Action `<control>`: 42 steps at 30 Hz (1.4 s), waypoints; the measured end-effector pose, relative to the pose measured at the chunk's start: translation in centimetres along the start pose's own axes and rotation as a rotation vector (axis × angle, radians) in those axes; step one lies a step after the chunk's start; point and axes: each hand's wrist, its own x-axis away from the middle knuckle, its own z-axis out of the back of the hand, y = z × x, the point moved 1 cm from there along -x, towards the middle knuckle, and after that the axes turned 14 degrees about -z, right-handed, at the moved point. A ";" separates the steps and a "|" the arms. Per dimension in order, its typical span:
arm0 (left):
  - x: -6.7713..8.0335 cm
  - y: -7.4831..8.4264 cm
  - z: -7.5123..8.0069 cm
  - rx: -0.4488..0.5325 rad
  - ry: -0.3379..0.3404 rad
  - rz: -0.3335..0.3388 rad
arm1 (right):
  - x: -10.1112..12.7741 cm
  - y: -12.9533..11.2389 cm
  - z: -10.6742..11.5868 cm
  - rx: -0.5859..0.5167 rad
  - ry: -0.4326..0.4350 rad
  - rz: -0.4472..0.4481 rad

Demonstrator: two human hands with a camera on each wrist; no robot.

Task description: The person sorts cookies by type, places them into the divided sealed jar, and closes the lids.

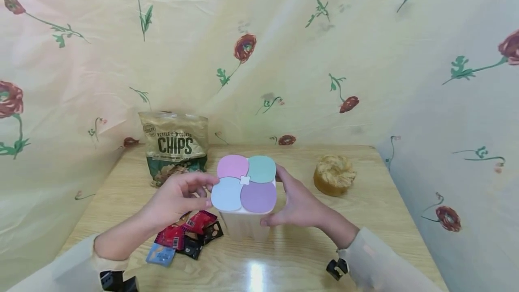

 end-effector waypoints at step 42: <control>-6.4 3.2 0.5 -0.333 -0.079 -0.207 | 0.1 0.5 0.2 -0.036 -0.055 0.036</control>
